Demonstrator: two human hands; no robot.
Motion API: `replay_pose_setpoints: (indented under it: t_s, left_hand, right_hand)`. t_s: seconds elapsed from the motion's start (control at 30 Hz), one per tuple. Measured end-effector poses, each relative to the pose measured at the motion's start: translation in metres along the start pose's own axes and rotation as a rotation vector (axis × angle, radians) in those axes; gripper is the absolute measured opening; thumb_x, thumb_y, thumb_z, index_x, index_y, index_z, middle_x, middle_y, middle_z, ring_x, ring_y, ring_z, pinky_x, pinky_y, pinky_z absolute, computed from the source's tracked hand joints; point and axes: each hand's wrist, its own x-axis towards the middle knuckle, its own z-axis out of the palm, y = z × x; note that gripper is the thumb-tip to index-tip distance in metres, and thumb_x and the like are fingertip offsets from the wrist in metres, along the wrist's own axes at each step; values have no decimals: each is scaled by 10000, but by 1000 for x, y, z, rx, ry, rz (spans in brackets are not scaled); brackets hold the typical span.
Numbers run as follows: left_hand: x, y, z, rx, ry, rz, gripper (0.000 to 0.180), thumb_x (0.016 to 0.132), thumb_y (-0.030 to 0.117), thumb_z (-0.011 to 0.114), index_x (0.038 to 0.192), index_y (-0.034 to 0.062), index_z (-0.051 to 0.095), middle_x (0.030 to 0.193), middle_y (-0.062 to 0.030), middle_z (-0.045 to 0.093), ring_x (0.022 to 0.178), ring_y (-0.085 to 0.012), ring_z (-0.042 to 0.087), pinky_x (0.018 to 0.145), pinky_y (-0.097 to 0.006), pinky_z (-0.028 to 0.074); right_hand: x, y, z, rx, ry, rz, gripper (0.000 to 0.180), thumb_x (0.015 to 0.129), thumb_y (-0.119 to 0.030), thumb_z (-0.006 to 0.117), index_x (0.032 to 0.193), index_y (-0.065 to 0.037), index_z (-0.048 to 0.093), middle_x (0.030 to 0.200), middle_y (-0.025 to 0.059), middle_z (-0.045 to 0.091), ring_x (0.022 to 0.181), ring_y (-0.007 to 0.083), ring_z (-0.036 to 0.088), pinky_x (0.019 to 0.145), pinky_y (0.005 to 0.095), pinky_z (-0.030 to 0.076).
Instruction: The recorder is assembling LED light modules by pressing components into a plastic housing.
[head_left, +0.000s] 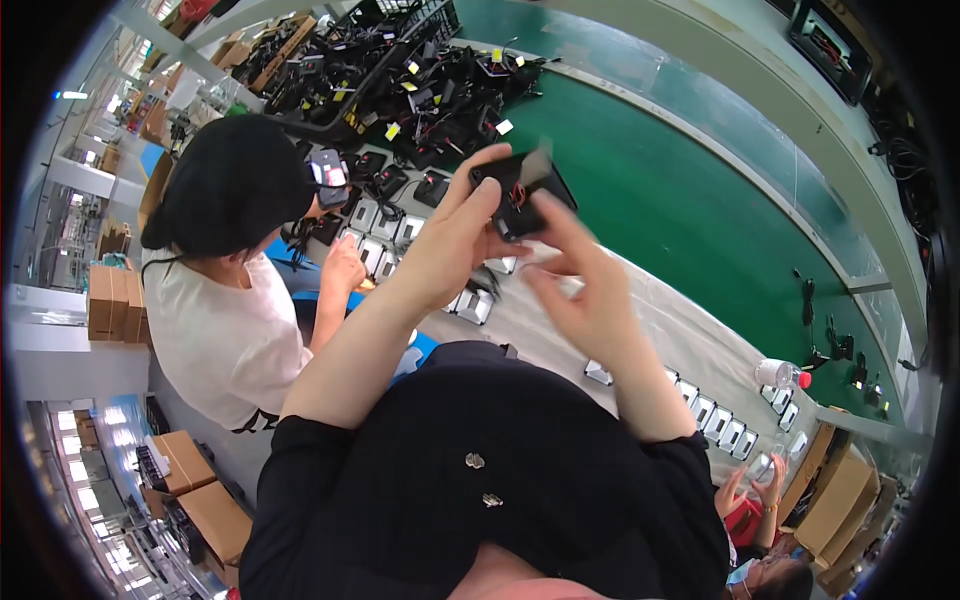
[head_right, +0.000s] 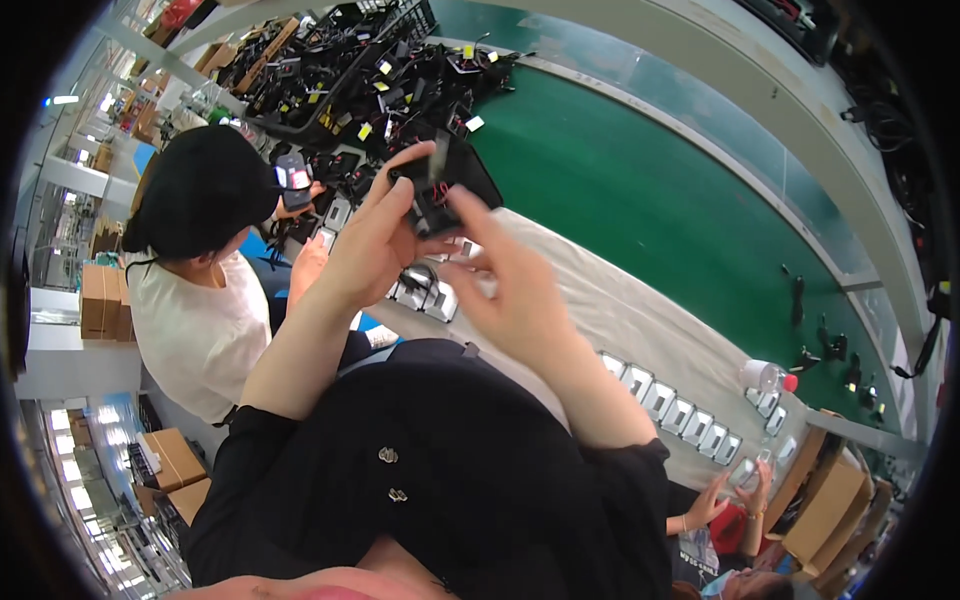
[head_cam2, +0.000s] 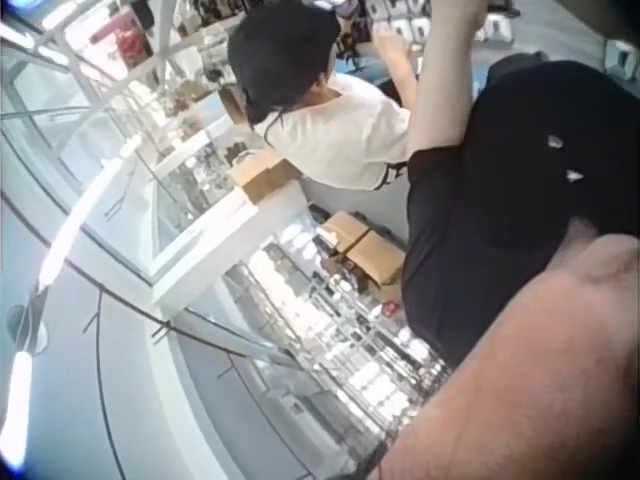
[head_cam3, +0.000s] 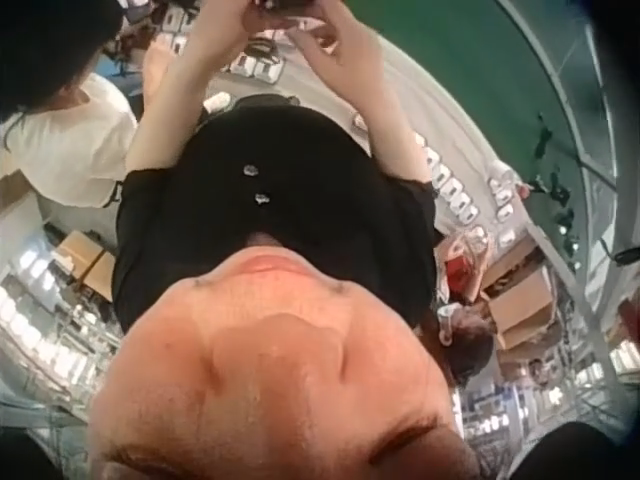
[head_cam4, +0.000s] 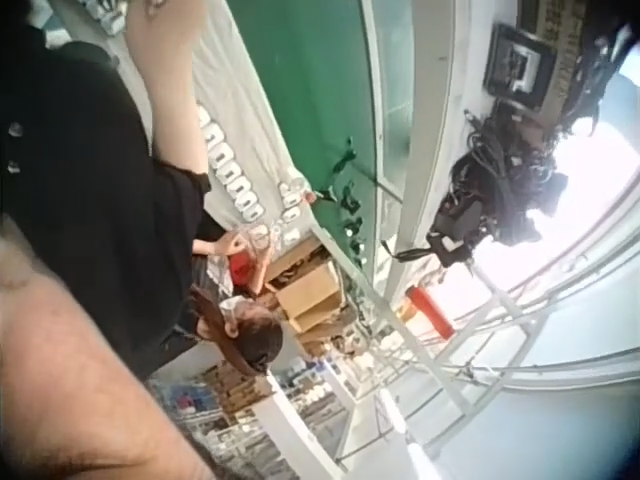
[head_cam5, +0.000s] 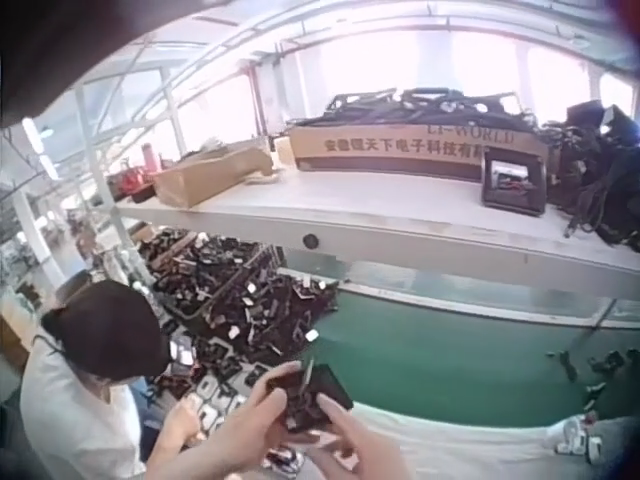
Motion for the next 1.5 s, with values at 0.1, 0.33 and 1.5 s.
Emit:
replay_pose_setpoints:
  t_s: [0.1, 0.33, 1.5]
  left_hand:
    - [-25, 15, -13, -95, -35, -97, 391, 981, 256, 317, 1341, 108, 276, 1224, -119, 485, 1044, -246, 572, 754, -402, 544]
    - [-58, 38, -20, 17, -70, -28, 413, 968, 212, 346, 1358, 82, 312, 1158, -83, 509, 965, -145, 571, 734, -310, 513]
    - [-93, 30, 2, 748, 364, 577, 221, 849, 31, 526, 1070, 30, 510, 823, -102, 599, 725, -145, 579, 647, -272, 466]
  right_hand:
    - [11, -40, -19, -288, 59, -30, 530, 748, 6, 602, 1261, -70, 493, 1046, 96, 610, 850, 121, 591, 712, 240, 465]
    - [66, -80, 5, -791, -354, -768, 368, 657, -7, 620, 1014, -92, 630, 1163, 72, 554, 1084, 276, 516, 864, 357, 446]
    - [25, -95, -1, -606, -413, -727, 189, 658, -11, 667, 833, -15, 596, 888, 84, 568, 788, 231, 579, 654, 307, 487]
